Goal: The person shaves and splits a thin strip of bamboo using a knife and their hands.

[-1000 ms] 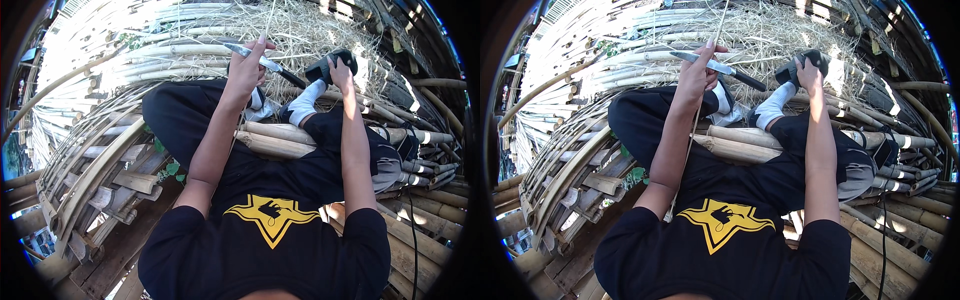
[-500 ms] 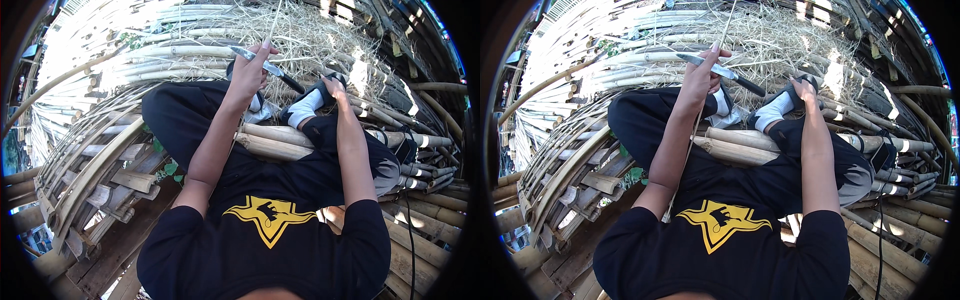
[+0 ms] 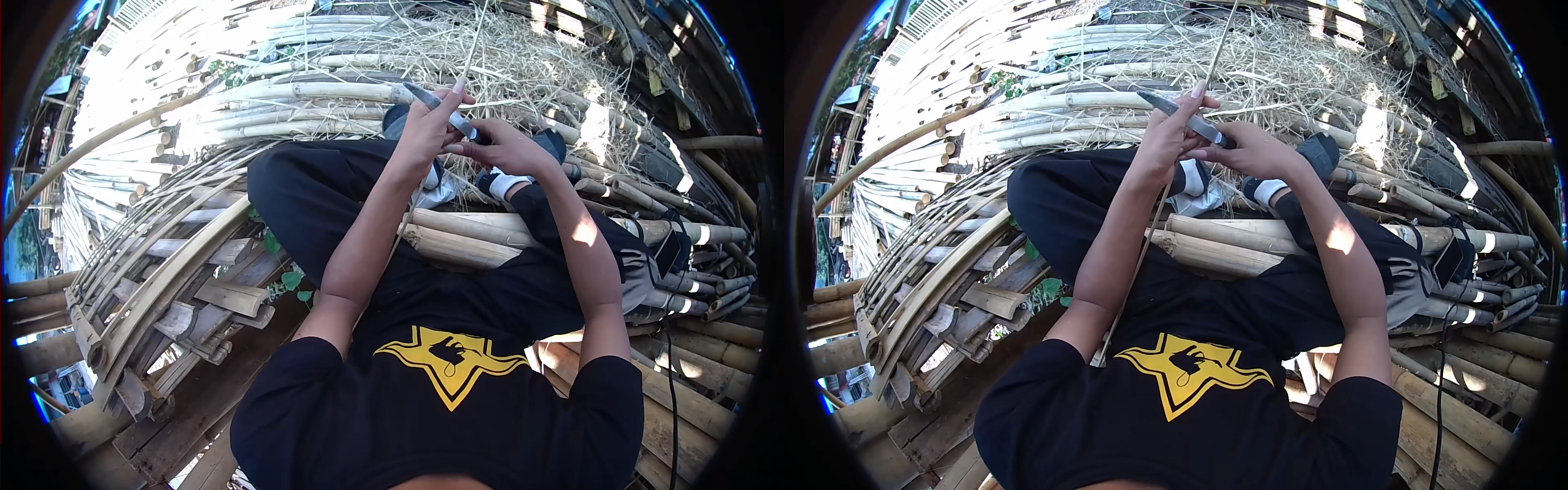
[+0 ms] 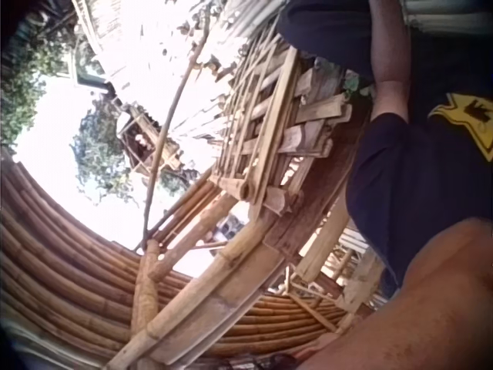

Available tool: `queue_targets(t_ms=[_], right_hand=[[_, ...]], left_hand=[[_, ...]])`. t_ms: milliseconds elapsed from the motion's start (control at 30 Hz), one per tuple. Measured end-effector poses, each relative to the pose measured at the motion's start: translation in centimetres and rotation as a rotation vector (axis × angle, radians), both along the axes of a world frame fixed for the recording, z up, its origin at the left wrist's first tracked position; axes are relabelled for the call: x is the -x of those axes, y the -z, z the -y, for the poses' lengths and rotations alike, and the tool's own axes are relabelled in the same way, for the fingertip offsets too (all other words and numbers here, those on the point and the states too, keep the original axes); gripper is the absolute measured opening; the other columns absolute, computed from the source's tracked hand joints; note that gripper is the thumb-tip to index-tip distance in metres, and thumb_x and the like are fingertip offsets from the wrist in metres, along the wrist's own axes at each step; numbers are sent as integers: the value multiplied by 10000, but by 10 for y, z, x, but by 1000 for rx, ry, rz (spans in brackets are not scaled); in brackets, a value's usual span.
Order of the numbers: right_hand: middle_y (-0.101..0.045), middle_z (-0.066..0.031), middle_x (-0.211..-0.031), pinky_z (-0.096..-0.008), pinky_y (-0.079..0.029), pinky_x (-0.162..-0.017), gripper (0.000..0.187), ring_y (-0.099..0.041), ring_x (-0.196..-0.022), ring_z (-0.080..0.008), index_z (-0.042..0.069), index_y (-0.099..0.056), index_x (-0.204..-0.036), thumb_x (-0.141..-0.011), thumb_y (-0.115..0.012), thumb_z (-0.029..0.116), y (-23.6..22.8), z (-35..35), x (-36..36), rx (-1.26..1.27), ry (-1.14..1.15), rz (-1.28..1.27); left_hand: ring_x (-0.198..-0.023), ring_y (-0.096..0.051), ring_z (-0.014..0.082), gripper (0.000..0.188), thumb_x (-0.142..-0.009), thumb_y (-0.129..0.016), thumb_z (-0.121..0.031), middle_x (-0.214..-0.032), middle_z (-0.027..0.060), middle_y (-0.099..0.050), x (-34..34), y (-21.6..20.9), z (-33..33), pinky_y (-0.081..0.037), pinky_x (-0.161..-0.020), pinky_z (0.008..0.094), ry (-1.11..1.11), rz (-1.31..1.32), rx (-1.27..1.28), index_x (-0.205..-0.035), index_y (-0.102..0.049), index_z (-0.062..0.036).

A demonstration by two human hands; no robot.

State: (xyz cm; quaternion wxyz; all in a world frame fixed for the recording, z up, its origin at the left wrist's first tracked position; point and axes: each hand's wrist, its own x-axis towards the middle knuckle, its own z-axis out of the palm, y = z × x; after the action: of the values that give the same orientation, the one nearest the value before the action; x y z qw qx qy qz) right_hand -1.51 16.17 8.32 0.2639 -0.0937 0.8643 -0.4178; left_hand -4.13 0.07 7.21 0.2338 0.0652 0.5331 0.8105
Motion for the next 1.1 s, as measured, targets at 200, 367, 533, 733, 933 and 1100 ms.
queue_targets(t_ms=[200,367,533,733,933,1100], right_hand=[[-553,-76,-686,-328,-383,-555,379,-464,-593,-161,7,-590,-1034,-896,-600,360,-12,-18,-6,-6,135,-390],[-492,-106,-604,-340,-350,-530,291,-410,-536,-185,-10,-573,-957,-916,-575,278,-16,-33,-4,-147,221,-477],[-512,-156,-589,-376,-375,-532,314,-447,-500,-258,-34,-556,-915,-934,-540,279,1,-41,-10,-88,343,-583],[-542,-211,-633,-411,-393,-555,333,-538,-571,-350,-34,-546,-947,-945,-515,297,-13,-22,-22,-127,236,-539],[-547,-228,-640,-477,-394,-582,311,-557,-643,-413,-12,-494,-890,-962,-459,288,-4,-38,-10,-260,269,-679],[-550,-210,-642,-490,-389,-564,286,-551,-635,-420,12,-472,-869,-969,-430,277,21,-38,-13,-182,235,-676]], left_hand=[[-398,-302,0,361,-870,-610,-372,-606,-64,-442,3,-1,4,-193,-368,179,136,76,-92,-989,-573,-33],[-400,-290,14,387,-917,-414,-300,-614,-53,-455,1,9,4,-218,-375,173,228,163,-264,-1123,-562,-8],[-421,-299,10,426,-1018,-324,-299,-641,-37,-456,3,11,-1,-248,-393,164,263,135,-165,-1226,-508,23],[-444,-322,12,212,-984,-469,-234,-664,-9,-484,3,17,-5,-273,-418,161,152,221,-216,-953,-551,-40],[-423,-302,12,220,-976,-478,-179,-656,-25,-460,-1,14,-6,-246,-389,164,244,220,-255,-1083,-575,-13],[-405,-273,4,222,-974,-480,-181,-624,-41,-414,-5,21,-7,-197,-364,173,222,244,-147,-1082,-572,-11]])
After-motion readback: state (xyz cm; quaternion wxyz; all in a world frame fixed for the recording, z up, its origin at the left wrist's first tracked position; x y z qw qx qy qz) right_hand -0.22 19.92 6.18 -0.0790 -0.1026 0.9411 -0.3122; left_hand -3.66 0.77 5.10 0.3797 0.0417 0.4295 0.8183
